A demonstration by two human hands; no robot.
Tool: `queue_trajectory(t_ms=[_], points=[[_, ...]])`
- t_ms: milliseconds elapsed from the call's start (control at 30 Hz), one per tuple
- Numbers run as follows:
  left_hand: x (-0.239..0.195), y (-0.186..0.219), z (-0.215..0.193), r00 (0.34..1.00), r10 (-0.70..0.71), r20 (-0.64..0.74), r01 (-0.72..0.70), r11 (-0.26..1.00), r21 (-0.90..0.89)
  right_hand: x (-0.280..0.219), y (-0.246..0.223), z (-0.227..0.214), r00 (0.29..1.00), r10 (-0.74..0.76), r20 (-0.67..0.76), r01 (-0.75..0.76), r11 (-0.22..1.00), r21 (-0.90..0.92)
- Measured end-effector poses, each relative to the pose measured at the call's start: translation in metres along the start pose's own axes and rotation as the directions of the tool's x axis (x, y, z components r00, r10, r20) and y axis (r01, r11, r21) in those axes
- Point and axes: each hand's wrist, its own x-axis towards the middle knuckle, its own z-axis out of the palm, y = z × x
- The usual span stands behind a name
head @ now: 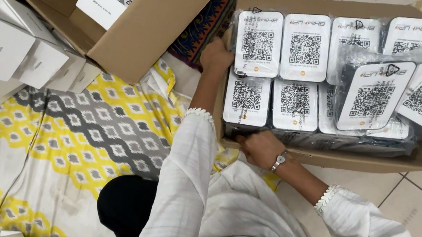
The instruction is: The person is packing electronic products and components into small white boxes and then placing those boxes into a larger shipping carton.
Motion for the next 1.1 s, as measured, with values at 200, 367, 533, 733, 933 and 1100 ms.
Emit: queue_trajectory(t_ms=[200,367,533,733,933,1100], points=[[0.001,-0.014,0.03,0.995,0.077,-0.067,-0.084,0.991,-0.103,-0.001,0.009,0.01,0.991,-0.049,-0.123,0.043,0.998,-0.053],[-0.03,-0.042,0.011,0.98,0.09,-0.178,-0.119,0.981,-0.155,-0.012,-0.01,0.002,0.986,-0.067,-0.152,0.064,0.998,-0.026],[-0.07,-0.072,-0.055,0.962,0.09,-0.257,-0.137,0.976,-0.171,-0.012,-0.057,-0.021,0.997,-0.072,-0.004,0.071,0.996,-0.05],[-0.128,-0.122,-0.174,0.921,0.04,-0.387,-0.09,0.99,-0.11,0.016,-0.136,-0.051,0.955,-0.263,-0.134,0.261,0.965,-0.032],[-0.167,-0.257,-0.211,0.761,0.078,-0.644,-0.082,0.996,0.024,0.068,-0.213,-0.032,0.892,-0.447,-0.074,0.446,0.895,-0.035],[-0.194,-0.359,-0.241,0.814,-0.108,-0.571,0.111,0.993,-0.028,0.117,-0.283,-0.008,0.831,-0.553,0.05,0.556,0.829,-0.065]])
